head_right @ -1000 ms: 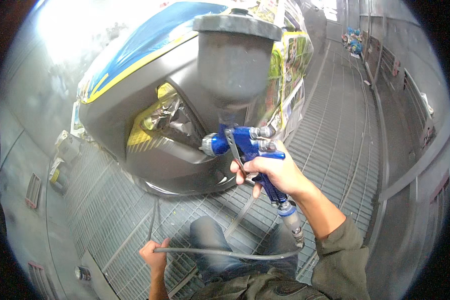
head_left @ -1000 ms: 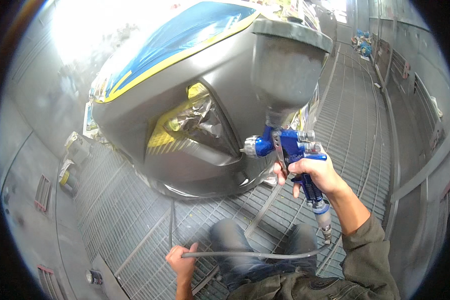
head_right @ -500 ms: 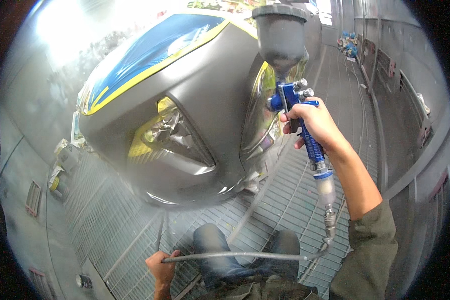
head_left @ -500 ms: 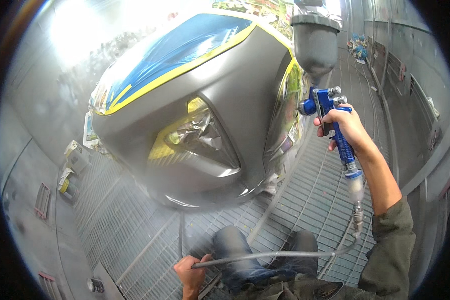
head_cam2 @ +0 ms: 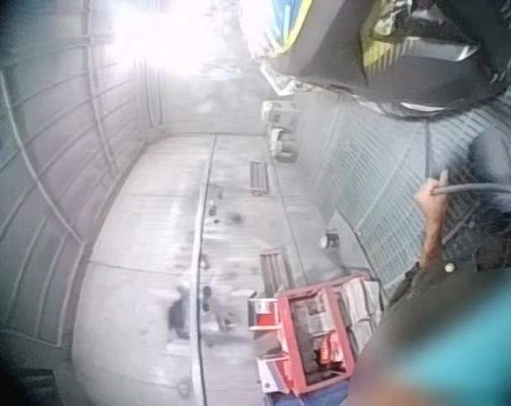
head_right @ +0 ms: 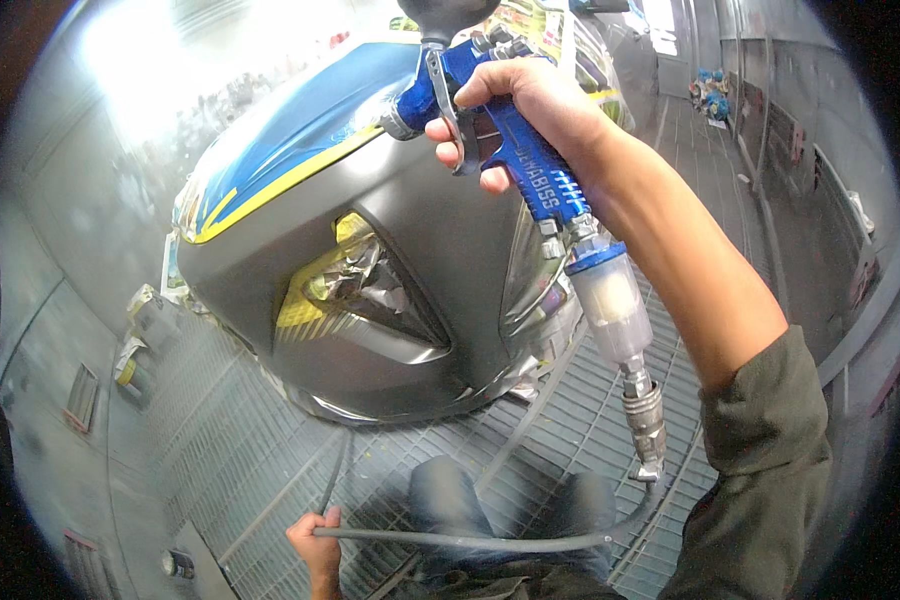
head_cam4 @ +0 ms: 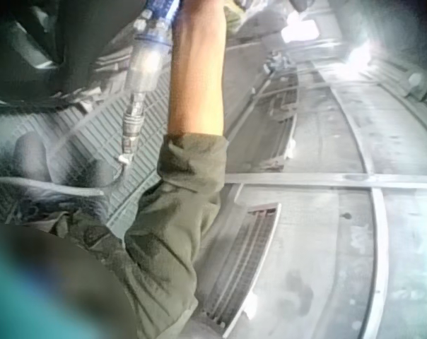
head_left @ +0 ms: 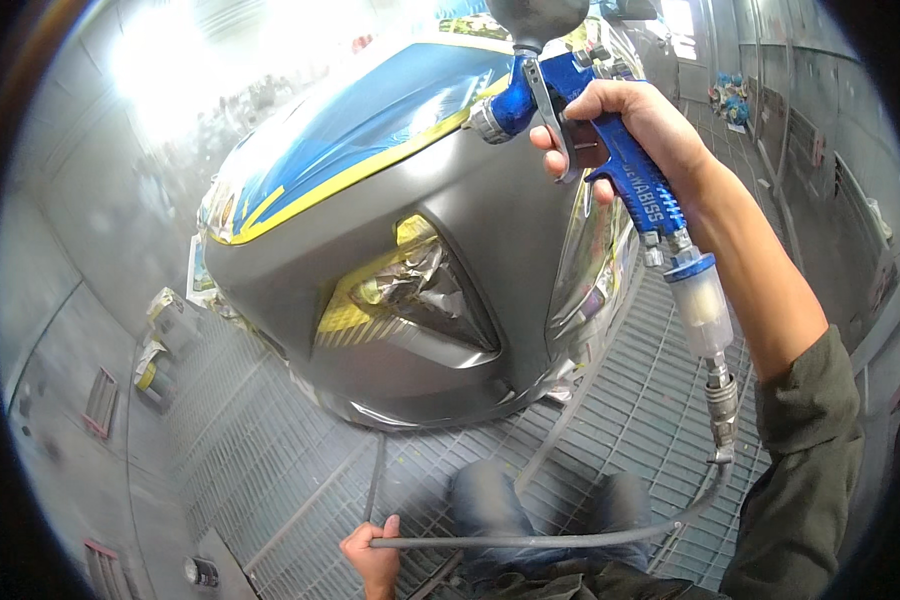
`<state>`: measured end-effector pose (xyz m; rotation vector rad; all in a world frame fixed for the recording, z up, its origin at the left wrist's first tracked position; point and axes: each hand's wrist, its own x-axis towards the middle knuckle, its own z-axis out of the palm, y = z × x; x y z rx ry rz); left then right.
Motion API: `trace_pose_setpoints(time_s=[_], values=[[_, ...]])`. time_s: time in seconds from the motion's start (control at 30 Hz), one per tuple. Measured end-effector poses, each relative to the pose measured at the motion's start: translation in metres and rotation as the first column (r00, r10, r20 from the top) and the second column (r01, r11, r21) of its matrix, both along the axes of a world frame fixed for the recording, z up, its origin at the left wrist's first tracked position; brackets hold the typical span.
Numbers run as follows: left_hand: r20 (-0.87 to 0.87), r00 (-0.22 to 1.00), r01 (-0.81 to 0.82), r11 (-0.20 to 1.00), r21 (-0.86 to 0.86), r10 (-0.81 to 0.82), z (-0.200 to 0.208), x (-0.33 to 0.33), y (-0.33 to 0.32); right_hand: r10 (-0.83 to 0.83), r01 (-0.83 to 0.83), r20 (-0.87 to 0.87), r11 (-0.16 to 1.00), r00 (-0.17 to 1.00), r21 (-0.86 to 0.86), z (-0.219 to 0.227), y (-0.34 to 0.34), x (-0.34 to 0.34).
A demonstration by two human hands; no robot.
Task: The person uses a spray gun to apply gray paint to the side and rear of a car in a paint booth. The car is masked with newspaper and tape to protect areas not being painted. The person moves around the vehicle, spraying the doors, rear quarter panel, and bumper in smooth, overlapping passes.
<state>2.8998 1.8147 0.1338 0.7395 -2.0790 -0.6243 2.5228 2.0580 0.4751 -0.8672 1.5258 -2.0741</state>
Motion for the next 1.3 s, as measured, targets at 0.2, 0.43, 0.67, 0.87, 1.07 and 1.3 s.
trace_pose_setpoints(time_s=[0.2,0.43,0.67,0.87,1.07,1.3], values=[[0.061,0.989,0.138,0.987,-0.08,-0.133,0.005,-0.008,0.012,-0.169,0.166,-0.012,0.949,0.986,0.267,-0.037,0.039,-0.016],[0.08,0.977,0.208,0.971,-0.115,-0.2,0.001,-0.03,0.024,-0.123,0.115,0.033,0.978,0.992,0.175,-0.036,0.055,-0.033],[0.038,0.999,0.04,0.998,-0.043,-0.039,-0.004,-0.021,0.014,0.02,-0.02,-0.028,1.0,0.999,0.012,-0.005,0.031,-0.038],[0.104,0.985,0.14,0.99,0.015,-0.141,-0.006,-0.032,0.032,-0.148,0.14,0.013,0.957,0.989,0.253,-0.042,0.068,-0.072],[0.424,0.895,0.235,0.956,-0.177,-0.142,0.015,-0.05,0.052,-0.347,0.322,0.057,0.912,0.936,0.252,-0.05,0.086,-0.098],[0.122,0.981,0.152,0.988,-0.015,-0.149,-0.002,-0.051,0.041,0.047,-0.048,-0.023,0.998,0.999,-0.042,0.006,0.052,-0.115]])
